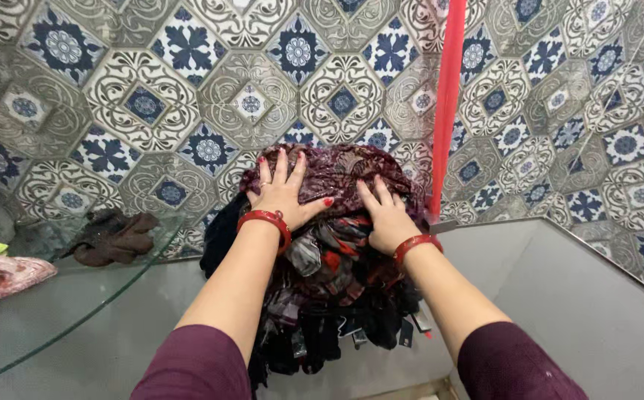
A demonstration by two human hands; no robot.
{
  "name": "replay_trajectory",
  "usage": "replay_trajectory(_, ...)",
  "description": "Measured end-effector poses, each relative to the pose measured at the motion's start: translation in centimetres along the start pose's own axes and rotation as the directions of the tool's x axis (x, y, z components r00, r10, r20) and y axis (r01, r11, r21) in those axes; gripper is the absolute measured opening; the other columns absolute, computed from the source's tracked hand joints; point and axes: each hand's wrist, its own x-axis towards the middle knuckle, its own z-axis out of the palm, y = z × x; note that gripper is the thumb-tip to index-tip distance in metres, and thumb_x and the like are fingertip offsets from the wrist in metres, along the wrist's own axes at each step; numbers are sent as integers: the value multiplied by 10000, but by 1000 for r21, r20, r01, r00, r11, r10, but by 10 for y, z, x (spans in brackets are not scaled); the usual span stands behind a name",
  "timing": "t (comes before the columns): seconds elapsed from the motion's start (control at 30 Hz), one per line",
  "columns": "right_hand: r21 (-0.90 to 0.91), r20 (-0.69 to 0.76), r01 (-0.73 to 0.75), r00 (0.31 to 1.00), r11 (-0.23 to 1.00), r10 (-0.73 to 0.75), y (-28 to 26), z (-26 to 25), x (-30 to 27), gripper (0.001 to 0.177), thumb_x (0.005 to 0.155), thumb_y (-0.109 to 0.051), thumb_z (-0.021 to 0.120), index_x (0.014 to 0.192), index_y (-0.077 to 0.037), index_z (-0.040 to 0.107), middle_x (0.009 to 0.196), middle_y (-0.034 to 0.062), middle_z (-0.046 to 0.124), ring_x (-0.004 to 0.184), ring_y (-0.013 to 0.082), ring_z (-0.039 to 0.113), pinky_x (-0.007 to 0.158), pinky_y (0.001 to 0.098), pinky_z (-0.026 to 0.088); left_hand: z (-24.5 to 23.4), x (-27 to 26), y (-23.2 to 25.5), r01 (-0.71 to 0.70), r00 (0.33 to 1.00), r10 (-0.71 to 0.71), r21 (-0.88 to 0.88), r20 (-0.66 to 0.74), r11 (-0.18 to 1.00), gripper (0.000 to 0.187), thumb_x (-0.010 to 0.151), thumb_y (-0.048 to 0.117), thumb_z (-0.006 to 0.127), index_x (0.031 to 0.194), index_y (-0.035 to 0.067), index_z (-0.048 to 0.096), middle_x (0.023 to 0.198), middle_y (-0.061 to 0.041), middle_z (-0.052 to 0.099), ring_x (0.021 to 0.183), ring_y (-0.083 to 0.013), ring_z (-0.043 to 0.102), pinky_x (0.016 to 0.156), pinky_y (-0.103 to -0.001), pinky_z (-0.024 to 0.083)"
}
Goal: The person washes clothes by hand, rinsing and squeezing them in buckets of water, wringing out each garment, and placing them onto a pile.
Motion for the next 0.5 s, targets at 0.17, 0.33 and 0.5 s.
replay_trajectory(0.17,9,-37,78,996,997,-78,17,7,16,1085,731,-24,713,1627,-285,160,1694,215,103,1421,566,310,1166,531,335,-4,-1,2,-1,1000,1,-3,17,1000,1093,763,811,605,1628,408,71,1732,-7,-80,1574,-395,-79,1126,-778,193)
replay_trajectory(0.33,54,0,83,997,995,-83,13,-39,-20,1037,733,15,658,1621,-285,214,1666,265,152,1382,463,444,1118,448,430,-43,-5,28,87,980,-122,211,160,974,1098,769,846,584,1636,380,97,1733,-28,-48,1566,-391,17,1131,-814,127)
replay_trajectory(0.5,80,-86,34,996,996,-27,-2,-48,-115,906,781,13,645,1590,-236,321,1638,249,277,1388,458,456,1105,454,450,-39,-27,56,-29,923,130,270,-362,962,1084,647,582,790,1558,170,370,1646,-220,178,1497,-394,156,1077,-787,85)
